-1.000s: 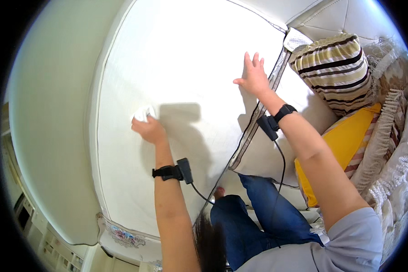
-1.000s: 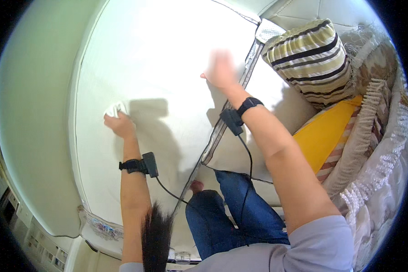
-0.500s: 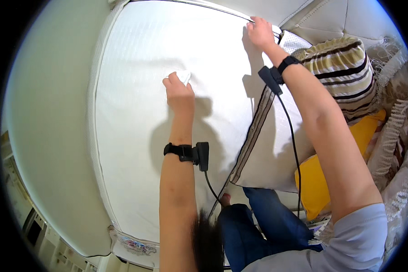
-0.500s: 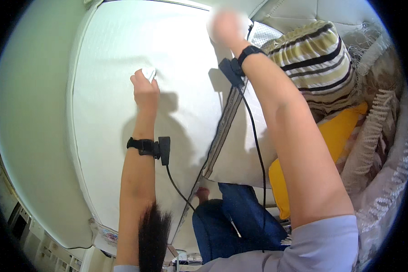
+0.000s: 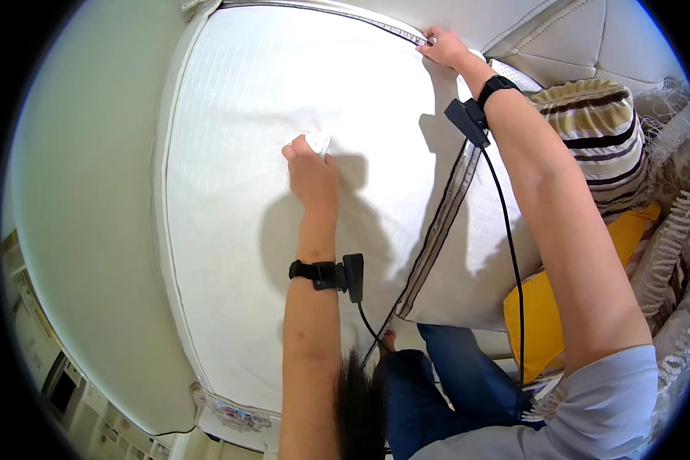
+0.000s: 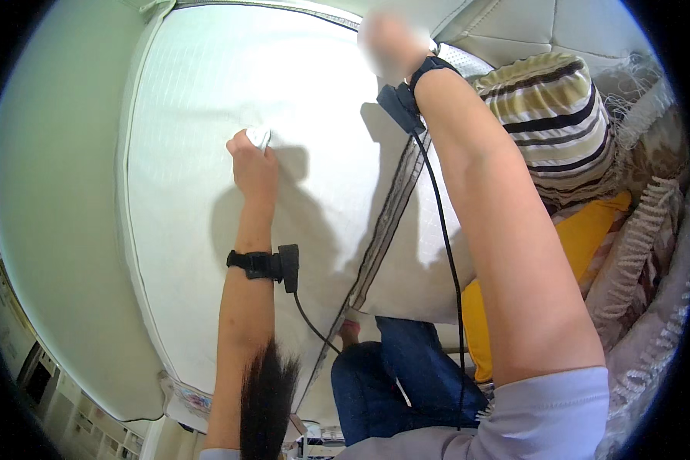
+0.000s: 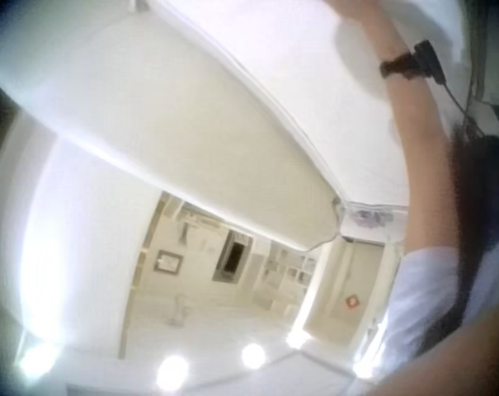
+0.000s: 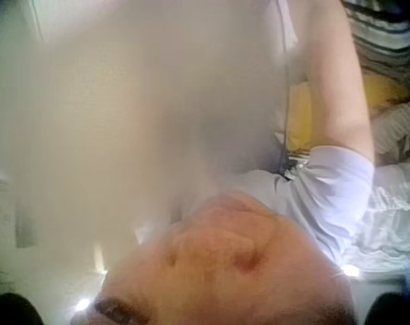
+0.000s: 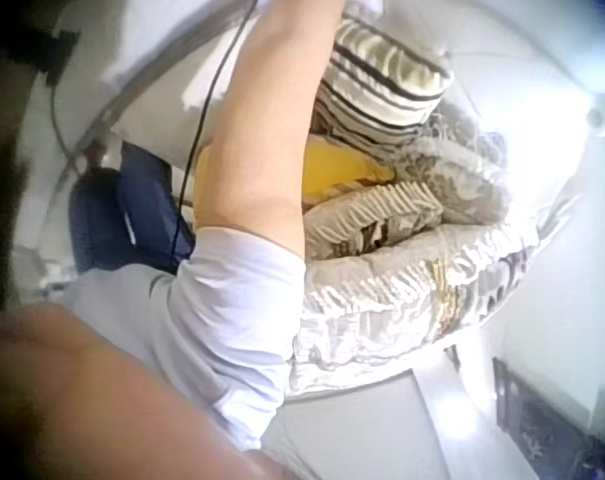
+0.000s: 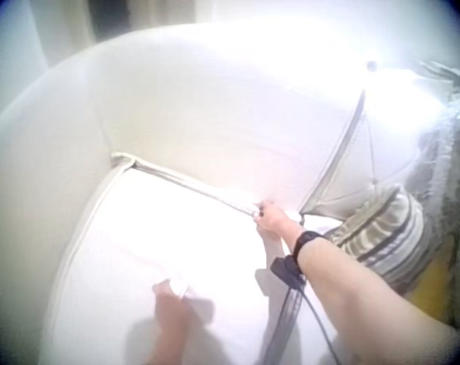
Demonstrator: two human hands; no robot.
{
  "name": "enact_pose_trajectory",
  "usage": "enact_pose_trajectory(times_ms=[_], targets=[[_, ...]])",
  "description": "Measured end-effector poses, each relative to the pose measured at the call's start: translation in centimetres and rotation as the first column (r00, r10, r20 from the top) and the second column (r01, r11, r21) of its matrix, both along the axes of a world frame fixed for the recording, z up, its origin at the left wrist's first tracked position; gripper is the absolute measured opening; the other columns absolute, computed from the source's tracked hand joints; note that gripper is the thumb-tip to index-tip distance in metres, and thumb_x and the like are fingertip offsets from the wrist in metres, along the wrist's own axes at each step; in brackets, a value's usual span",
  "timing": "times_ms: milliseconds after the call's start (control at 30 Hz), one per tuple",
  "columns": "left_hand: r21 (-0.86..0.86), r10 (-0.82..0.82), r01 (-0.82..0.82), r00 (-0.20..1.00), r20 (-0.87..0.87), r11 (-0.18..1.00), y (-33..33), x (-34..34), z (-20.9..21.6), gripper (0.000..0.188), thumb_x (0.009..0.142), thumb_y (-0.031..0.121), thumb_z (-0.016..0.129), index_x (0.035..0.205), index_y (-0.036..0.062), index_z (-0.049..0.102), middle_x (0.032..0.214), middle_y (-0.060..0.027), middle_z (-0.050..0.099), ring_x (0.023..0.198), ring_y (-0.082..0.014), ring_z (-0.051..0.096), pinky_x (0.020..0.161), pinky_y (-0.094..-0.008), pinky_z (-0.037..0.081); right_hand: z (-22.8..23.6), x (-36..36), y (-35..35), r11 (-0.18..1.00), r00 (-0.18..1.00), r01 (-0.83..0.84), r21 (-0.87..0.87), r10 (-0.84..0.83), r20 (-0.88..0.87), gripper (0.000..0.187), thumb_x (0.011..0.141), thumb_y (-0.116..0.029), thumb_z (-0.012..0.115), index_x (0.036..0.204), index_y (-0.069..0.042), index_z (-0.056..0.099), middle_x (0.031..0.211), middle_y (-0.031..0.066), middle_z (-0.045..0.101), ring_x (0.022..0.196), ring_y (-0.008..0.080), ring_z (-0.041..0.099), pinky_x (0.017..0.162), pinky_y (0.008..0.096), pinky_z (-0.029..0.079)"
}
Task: The person wipes the surface of a white sofa and its headboard using a cloth, relocates several decorative pillows, and smooths out the fabric covers.
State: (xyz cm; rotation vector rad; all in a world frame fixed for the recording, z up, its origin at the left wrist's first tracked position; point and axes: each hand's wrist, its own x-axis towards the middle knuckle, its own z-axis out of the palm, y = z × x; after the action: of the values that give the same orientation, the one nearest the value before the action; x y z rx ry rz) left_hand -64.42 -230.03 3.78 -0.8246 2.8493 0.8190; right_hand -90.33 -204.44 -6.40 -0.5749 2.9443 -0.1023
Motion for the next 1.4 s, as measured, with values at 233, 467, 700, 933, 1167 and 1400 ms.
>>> enact_pose_trajectory(times_ms=[233,467,700,933,1167,1400], targets=[[-0.04,-0.026,0.024,0.999,-0.036,0.999,-0.5,0.3,-0.6,0.041,0.081,0.006,0.063,0.117,0.0044,0.043,0.116,-0.0164,0.046,0.098,-0.0371,0.058,0.081,-0.0445,0.049,1.4,1.5,-0.9,0.982,0.972,-0.12,-0.143,0.087,-0.217,0.048,0.081,-0.036,0.069,0.123,-0.016,0.056,0.101,0.0153,0.066,0.086,0.0285,0.064,0.079,0.0383,0.052],[0.007,-0.058,0.059,0.996,-0.066,0.998,0.6,-0.6,-0.9,0.043,0.08,0.008,0.065,0.115,0.0053,0.042,0.11,-0.0171,0.047,0.097,-0.0369,0.057,0.075,-0.0458,0.05,1.4,-0.7,1.4,0.965,0.988,0.034,-0.26,0.006,0.153,0.044,0.08,-0.03,0.07,0.118,-0.012,0.058,0.084,0.0107,0.065,0.064,0.0213,0.061,0.052,0.0325,0.05],[0.02,-0.058,0.058,0.998,0.014,0.998,-1.1,0.1,-1.0,0.042,0.081,0.009,0.064,0.116,0.0062,0.041,0.114,-0.0169,0.046,0.096,-0.0378,0.057,0.076,-0.0465,0.05,5.9,0.3,-3.5,0.812,0.901,0.398,-0.428,-0.433,0.016,0.024,0.073,-0.026,0.067,0.084,-0.005,0.062,0.078,0.0159,0.067,0.075,0.0333,0.066,0.07,0.0413,0.051],[0.026,-0.058,0.06,0.995,-0.08,0.998,-1.0,0.0,-1.2,0.041,0.08,0.009,0.062,0.115,0.0054,0.042,0.114,-0.0171,0.047,0.099,-0.0378,0.056,0.079,-0.0459,0.049,7.3,4.5,-7.8,0.794,0.905,0.344,-0.5,-0.423,-0.049,0.054,0.078,-0.018,0.059,0.128,-0.003,0.044,0.107,0.0259,0.061,0.101,0.0414,0.058,0.088,0.0451,0.047],[0.112,-0.03,0.041,0.995,-0.096,0.993,-2.4,-0.3,0.3,0.039,0.078,0.006,0.064,0.114,0.0035,0.048,0.113,-0.0145,0.049,0.101,-0.0342,0.055,0.08,-0.0433,0.048,10.5,12.1,-11.3,0.987,0.921,0.157,-0.025,-0.137,0.364,0.12,0.06,-0.048,0.084,0.15,-0.014,0.012,0.154,0.0217,0.009,0.141,0.0446,0.006,0.097,0.0794,0.017],[-0.288,0.285,-0.316,0.947,-0.145,0.904,-7.8,-7.1,-1.5,0.035,0.081,0.005,0.061,0.114,0.0004,0.051,0.112,-0.0164,0.051,0.101,-0.0346,0.056,0.082,-0.0426,0.049,11.2,10.7,-13.6,0.979,0.894,0.19,0.069,-0.202,0.4,0.124,0.057,-0.042,0.087,0.15,-0.013,0.01,0.155,0.0201,0.01,0.141,0.0435,0.007,0.096,0.0797,0.02]])
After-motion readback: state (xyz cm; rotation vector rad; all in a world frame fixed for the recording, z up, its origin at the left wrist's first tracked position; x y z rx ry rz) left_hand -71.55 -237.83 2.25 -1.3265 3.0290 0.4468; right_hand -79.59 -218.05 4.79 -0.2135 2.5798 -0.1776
